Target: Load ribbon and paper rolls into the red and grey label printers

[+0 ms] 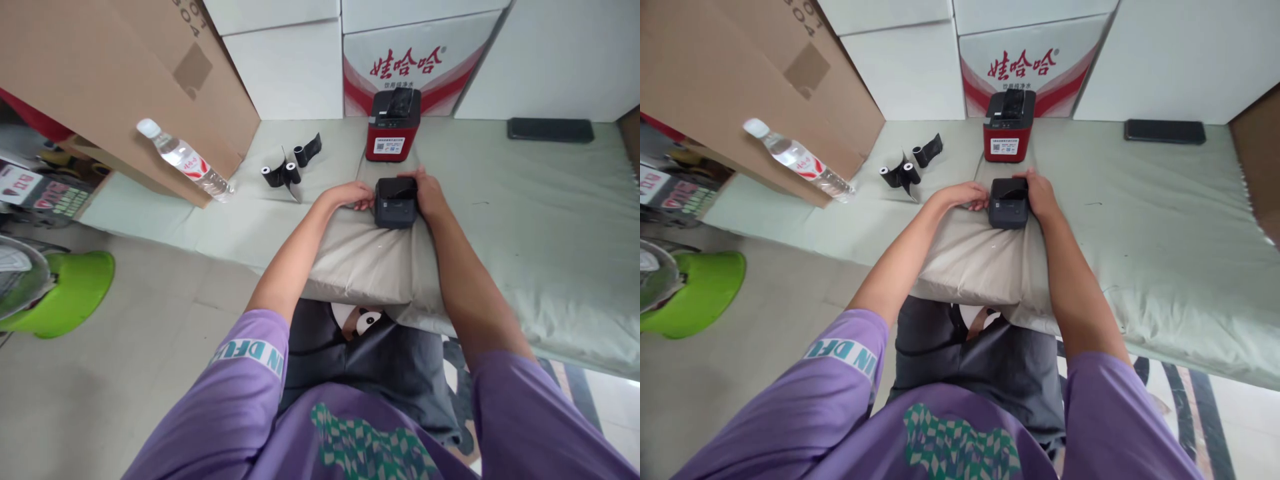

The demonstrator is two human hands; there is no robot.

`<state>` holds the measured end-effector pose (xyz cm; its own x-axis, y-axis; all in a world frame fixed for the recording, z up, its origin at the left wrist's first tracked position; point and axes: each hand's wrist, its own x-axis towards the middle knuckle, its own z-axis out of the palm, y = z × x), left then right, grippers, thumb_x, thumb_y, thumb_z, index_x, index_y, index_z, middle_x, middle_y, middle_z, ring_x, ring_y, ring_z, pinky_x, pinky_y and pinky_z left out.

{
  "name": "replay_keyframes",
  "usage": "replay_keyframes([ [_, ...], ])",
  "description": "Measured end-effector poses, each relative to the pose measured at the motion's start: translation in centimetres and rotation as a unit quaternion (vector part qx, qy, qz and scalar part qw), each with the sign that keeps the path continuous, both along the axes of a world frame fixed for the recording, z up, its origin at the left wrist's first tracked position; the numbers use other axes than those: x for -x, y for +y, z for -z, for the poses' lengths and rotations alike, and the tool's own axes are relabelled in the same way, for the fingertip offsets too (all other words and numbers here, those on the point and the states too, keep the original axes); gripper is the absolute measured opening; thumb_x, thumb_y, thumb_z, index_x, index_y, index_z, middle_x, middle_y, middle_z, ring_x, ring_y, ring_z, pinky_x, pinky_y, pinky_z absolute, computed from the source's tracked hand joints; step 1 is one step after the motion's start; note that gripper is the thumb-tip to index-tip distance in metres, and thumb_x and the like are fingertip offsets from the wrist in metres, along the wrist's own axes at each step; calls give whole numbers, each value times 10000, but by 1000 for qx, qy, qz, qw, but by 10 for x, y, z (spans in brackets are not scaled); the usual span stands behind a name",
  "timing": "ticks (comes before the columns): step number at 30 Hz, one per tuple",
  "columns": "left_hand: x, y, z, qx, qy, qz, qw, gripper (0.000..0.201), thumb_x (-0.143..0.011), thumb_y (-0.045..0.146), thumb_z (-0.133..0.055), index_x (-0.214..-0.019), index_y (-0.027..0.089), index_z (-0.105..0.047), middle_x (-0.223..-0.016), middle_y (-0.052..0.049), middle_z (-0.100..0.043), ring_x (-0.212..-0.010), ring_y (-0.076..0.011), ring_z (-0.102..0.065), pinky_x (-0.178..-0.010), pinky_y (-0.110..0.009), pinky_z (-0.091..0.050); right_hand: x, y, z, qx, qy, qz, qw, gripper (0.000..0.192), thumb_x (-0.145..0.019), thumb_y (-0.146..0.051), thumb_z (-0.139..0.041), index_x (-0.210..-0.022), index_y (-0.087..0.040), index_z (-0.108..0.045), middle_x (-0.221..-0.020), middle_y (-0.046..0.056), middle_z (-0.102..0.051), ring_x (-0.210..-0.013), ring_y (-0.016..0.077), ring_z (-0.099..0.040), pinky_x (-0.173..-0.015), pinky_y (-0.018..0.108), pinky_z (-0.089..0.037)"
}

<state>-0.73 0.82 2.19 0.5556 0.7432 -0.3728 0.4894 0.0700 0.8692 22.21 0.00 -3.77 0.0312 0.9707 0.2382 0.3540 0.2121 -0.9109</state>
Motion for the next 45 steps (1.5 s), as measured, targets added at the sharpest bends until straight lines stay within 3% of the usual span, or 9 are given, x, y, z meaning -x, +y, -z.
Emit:
replay_keyframes([
  [4, -3, 8, -7, 15, 33, 43, 998, 364, -846, -24, -509, -533, 119, -626, -480, -29, -520, -430, -84, -453, -481, -213, -357, -1, 2, 3, -5, 7, 5, 1000, 915, -917, -936, -289, -1000, -205, -834, -1043, 102, -835, -1075, 283, -759, -1097, 478, -554],
  [8, -8, 19, -5, 21, 73, 62, 995, 378, -831, -2, -552, -480, 124, -615, -435, -10, -411, -394, -84, -370, -438, -229, -284, -2, 5, 7, -17, 13, 2, 1000, 867, -922, -919, -339, -986, -217, -844, -1055, 105, -841, -1105, 301, -760, -1110, 486, -551],
  [15, -8, 25, 2, 33, 59, 63, 996, 280, -763, 52, -615, -498, 139, -637, -450, -15, -418, -430, -99, -376, -437, -219, -285, -2, 7, 17, -38, 20, 27, 999, 863, -913, -924, -353, -1185, -251, -818, -1104, 79, -830, -1137, 290, -750, -1124, 515, -534],
  [21, -3, 10, -4, 37, 28, 28, 999, 344, -849, 39, -538, -533, 132, -637, -454, -9, -421, -433, -99, -385, -490, -238, -331, -3, 9, 19, -39, 49, 40, 997, 898, -926, -919, -306, -1261, -217, -755, -996, 91, -824, -954, 271, -768, -955, 485, -600],
  [27, 2, 3, -5, 10, -12, 4, 1000, 337, -894, 85, -534, -591, 132, -674, -468, -21, -504, -462, -103, -456, -562, -238, -388, -4, 10, 18, -29, 66, 11, 997, 844, -913, -913, -344, -1253, -237, -717, -1066, 87, -823, -844, 239, -759, -751, 398, -609],
  [33, 2, 7, 4, -41, -19, 29, 999, 390, -998, 204, -559, -622, 143, -640, -449, -7, -531, -439, -102, -482, -569, -227, -396, -4, 10, 18, -25, 65, -2, 998, 861, -874, -939, -376, -1246, -239, -713, -1117, 89, -813, -942, 254, -763, -792, 403, -621],
  [36, 0, 8, 7, -63, -9, -3, 998, 441, -1046, 269, -543, -627, 156, -624, -455, 6, -518, -434, -101, -463, -551, -235, -368, -5, 10, 17, -32, 69, 8, 997, 847, -880, -927, -385, -1250, -239, -714, -1152, 100, -804, -932, 257, -759, -804, 413, -622],
  [41, -11, 7, 17, -143, 49, -109, 982, 562, -1064, 489, -532, -593, 187, -582, -503, -3, -493, -535, -134, -473, -584, -270, -321, -4, 7, 17, -26, 55, 36, 997, 836, -886, -927, -375, -1257, -254, -706, -1093, 71, -782, -665, 195, -674, -608, 374, -573],
  [45, -20, 5, 28, -227, 104, -204, 947, 588, -1034, 617, -545, -617, 203, -521, -635, -37, -536, -754, -191, -553, -621, -300, -267, -2, 6, 15, -67, 22, 33, 997, 852, -905, -936, -299, -1254, -273, -704, -986, 51, -741, -808, 233, -730, -708, 390, -613],
])
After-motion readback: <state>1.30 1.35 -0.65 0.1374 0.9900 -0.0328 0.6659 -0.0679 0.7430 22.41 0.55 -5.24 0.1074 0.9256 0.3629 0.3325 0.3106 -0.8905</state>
